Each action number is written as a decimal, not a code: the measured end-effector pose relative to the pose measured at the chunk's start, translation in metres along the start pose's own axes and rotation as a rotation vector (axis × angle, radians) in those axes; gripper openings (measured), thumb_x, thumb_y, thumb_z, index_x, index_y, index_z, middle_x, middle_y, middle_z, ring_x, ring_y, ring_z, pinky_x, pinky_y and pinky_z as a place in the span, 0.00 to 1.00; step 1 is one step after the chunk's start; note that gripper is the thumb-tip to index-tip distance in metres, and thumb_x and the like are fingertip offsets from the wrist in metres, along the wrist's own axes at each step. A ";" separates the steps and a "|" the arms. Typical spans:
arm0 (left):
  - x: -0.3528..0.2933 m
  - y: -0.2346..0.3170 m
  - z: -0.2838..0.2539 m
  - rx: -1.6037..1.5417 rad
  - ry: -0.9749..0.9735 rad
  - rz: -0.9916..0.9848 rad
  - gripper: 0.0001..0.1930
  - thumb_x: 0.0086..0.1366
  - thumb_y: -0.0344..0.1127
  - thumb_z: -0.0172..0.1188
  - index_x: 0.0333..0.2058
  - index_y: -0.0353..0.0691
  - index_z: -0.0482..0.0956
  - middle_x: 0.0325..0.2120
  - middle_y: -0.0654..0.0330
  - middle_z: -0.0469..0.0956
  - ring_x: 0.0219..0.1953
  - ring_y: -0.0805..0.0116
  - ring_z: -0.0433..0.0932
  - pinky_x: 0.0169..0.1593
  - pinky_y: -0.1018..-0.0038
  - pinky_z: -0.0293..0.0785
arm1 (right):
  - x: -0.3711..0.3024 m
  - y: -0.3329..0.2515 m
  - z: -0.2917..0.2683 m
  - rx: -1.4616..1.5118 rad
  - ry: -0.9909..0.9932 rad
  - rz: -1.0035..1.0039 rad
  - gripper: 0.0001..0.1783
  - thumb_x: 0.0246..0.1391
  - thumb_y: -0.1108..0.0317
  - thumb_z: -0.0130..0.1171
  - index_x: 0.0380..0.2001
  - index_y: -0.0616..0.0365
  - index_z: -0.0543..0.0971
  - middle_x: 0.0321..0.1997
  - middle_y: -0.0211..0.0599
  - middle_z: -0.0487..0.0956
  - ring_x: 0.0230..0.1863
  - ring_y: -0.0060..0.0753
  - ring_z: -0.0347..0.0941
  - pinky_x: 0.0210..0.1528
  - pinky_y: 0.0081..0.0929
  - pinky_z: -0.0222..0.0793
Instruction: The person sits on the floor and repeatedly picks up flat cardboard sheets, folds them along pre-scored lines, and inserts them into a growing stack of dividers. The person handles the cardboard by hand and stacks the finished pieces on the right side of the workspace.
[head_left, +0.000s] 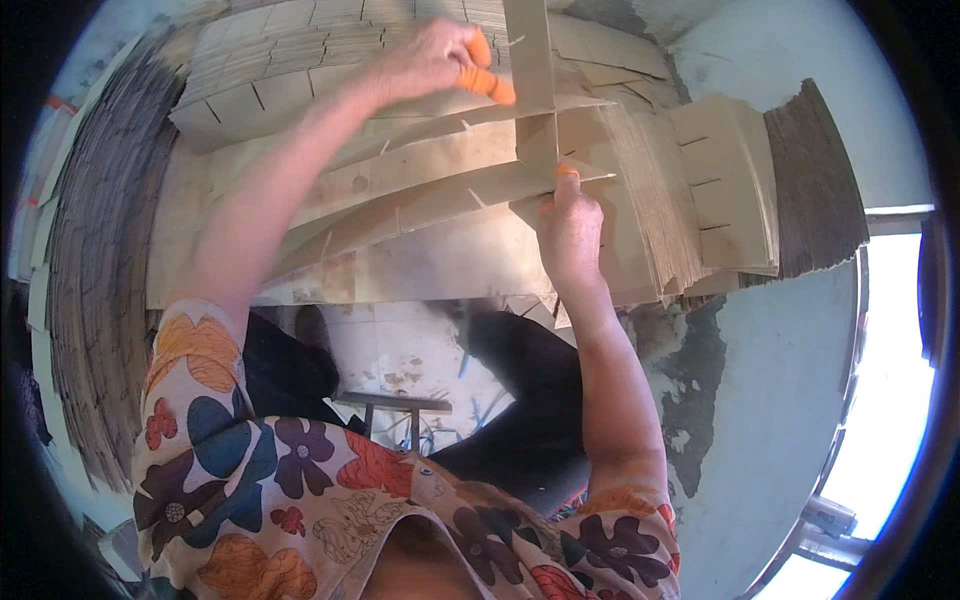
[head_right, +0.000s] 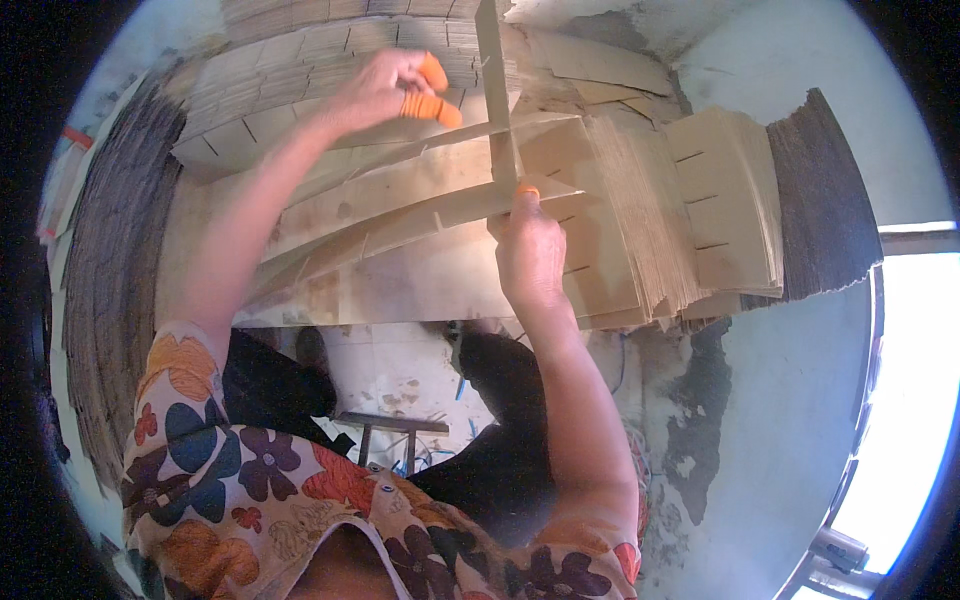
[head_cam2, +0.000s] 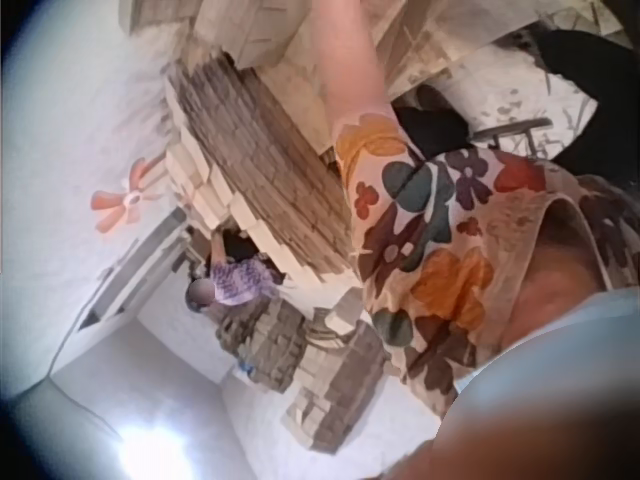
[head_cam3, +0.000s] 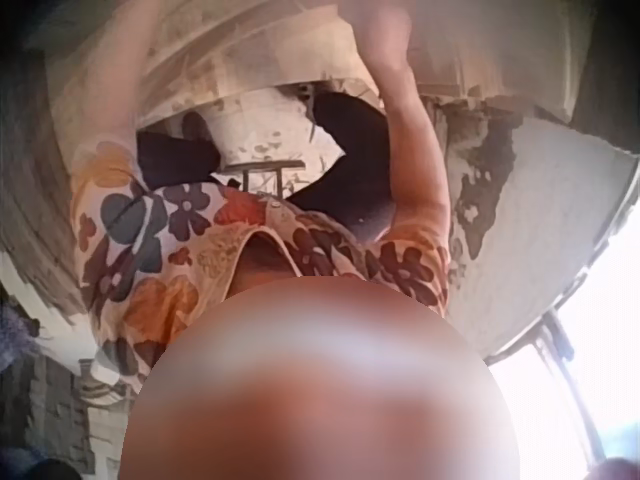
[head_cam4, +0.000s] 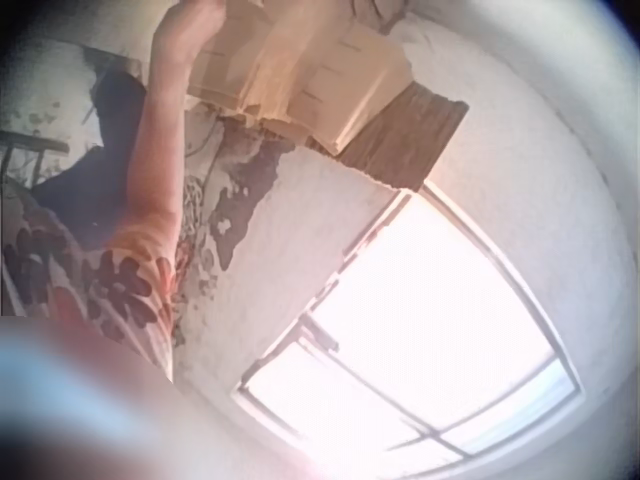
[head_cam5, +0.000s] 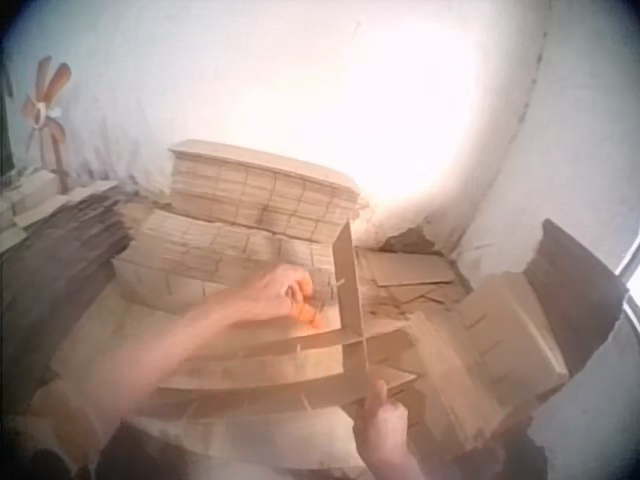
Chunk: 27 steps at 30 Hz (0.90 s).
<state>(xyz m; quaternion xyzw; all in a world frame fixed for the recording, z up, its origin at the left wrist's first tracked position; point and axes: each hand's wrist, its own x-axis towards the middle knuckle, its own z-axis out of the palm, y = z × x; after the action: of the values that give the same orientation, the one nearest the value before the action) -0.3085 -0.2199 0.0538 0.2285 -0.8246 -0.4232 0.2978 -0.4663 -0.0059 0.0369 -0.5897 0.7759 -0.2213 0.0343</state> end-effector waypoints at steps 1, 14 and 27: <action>0.008 -0.009 -0.012 0.154 0.024 -0.041 0.15 0.56 0.41 0.64 0.32 0.34 0.75 0.21 0.63 0.73 0.28 0.73 0.74 0.37 0.74 0.71 | -0.002 -0.002 0.000 0.019 0.006 -0.001 0.15 0.50 0.74 0.54 0.40 0.68 0.68 0.20 0.55 0.75 0.26 0.60 0.74 0.29 0.47 0.70; 0.032 -0.089 0.024 1.119 0.021 0.115 0.19 0.51 0.29 0.63 0.43 0.37 0.72 0.38 0.51 0.76 0.48 0.53 0.72 0.47 0.58 0.71 | -0.016 0.003 0.008 -0.004 -0.063 0.024 0.15 0.53 0.74 0.53 0.45 0.66 0.67 0.23 0.56 0.77 0.28 0.61 0.76 0.30 0.47 0.71; 0.021 -0.065 0.014 0.871 0.139 0.115 0.04 0.51 0.21 0.55 0.26 0.36 0.74 0.25 0.48 0.76 0.35 0.49 0.77 0.35 0.58 0.75 | -0.020 0.010 0.006 0.057 -0.034 -0.042 0.14 0.51 0.79 0.49 0.43 0.66 0.68 0.23 0.57 0.76 0.28 0.60 0.75 0.29 0.48 0.70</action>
<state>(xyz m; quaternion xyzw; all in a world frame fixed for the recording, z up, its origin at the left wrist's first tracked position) -0.3253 -0.2601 -0.0001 0.3142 -0.9155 -0.0027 0.2514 -0.4676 0.0130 0.0236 -0.6084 0.7560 -0.2341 0.0596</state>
